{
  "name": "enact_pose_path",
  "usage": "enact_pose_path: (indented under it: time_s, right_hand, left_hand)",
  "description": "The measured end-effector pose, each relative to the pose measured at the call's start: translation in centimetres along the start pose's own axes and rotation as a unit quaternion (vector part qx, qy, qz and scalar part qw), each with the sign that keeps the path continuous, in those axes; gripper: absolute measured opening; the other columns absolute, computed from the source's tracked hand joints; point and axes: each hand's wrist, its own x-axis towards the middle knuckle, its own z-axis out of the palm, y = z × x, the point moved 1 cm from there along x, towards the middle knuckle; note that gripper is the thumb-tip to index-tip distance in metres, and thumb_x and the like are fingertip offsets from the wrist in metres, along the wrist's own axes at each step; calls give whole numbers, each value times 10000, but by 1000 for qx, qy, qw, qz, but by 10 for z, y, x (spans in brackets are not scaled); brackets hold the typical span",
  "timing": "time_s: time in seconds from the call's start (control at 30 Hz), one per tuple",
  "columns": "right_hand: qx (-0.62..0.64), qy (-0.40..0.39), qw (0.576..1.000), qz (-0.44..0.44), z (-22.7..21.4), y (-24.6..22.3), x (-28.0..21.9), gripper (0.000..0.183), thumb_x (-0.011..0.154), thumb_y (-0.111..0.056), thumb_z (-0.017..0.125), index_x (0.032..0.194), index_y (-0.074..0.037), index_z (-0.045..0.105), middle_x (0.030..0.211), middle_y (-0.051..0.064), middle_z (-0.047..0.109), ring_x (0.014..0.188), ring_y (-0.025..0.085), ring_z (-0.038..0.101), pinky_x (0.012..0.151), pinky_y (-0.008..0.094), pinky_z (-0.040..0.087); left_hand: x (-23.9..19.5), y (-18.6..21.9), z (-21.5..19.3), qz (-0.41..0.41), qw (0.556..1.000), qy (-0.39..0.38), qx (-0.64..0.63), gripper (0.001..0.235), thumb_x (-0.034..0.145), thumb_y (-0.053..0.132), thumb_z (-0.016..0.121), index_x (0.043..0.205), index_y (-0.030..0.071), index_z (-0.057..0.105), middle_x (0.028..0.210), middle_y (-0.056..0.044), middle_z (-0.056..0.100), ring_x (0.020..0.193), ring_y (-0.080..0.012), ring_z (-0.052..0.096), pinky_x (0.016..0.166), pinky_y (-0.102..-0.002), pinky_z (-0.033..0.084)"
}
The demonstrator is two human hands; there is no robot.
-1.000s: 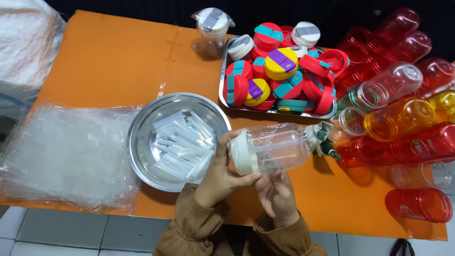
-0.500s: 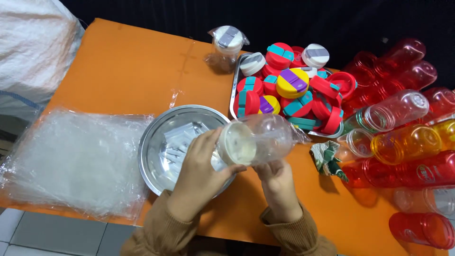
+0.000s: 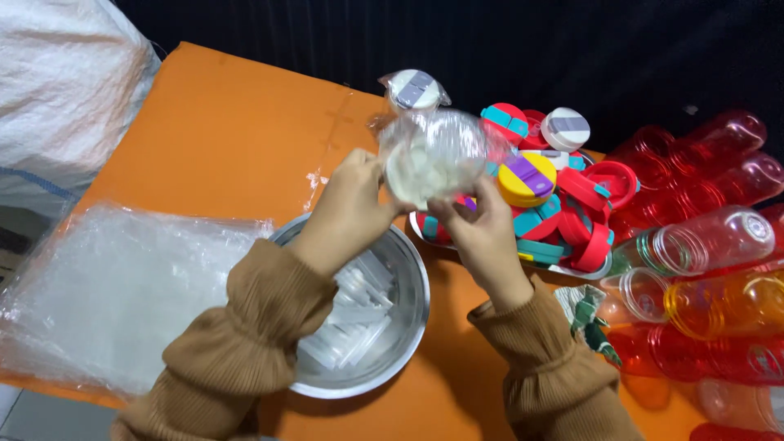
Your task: Assembling plastic bottles by inserting straws into lids, attaching lids to containers, and packaging them in bags
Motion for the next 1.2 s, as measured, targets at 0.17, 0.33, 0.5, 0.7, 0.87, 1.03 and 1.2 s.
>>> enact_pose_path:
  time_s: [0.17,0.33,0.5,0.7,0.87,1.03,1.2]
  right_hand:
    - [-56,8,997,-51,20,-19,65,451,918,-201,815,1255,10,602,1261,175,538,1173,352,630,936,475,594]
    - [-52,10,996,-69,19,5,130,437,934,-221,813,1248,18,625,1199,155,594,1144,276,639,931,417,595]
    - [-38,20,999,-28,22,33,175,498,913,-289,843,1287,-44,624,1188,130,686,1046,209,686,853,349,614]
    - [-51,18,998,-14,24,79,205,641,800,-56,879,1359,29,576,1230,230,664,1095,325,699,903,414,607]
    - [-70,-4,997,-23,15,101,208,650,811,42,795,1408,36,539,1316,222,592,1206,396,651,955,460,586]
    - [-75,-8,996,-43,16,93,207,655,802,129,725,1423,56,532,1332,229,538,1235,437,625,982,497,570]
    - [-143,-28,989,-18,12,96,203,684,809,78,657,1457,-89,515,1441,132,519,1230,259,634,898,299,600]
  left_hand:
    - [69,-48,25,-90,996,14,-20,439,565,307,966,848,77,720,759,-99,668,742,-311,731,679,-432,560]
    - [134,-94,58,-144,987,68,-36,541,540,331,984,1018,199,766,867,-22,762,838,-242,771,734,-355,584]
    - [182,-146,79,-156,984,74,-41,501,574,368,969,1035,322,777,859,63,788,850,-148,776,746,-291,600]
    - [188,-167,95,-177,982,44,-45,517,577,371,975,1056,309,789,863,20,792,886,-222,769,765,-334,601]
    - [181,-199,109,-205,969,43,-133,580,686,346,952,1212,241,731,1008,-33,793,960,-194,767,828,-295,605]
    - [182,-197,105,-160,967,60,-186,560,747,270,943,1252,194,712,1055,-129,777,979,-233,759,819,-309,627]
    - [176,-191,102,-95,959,53,-262,550,805,22,821,1325,47,643,1244,-44,731,1066,-87,705,977,-228,549]
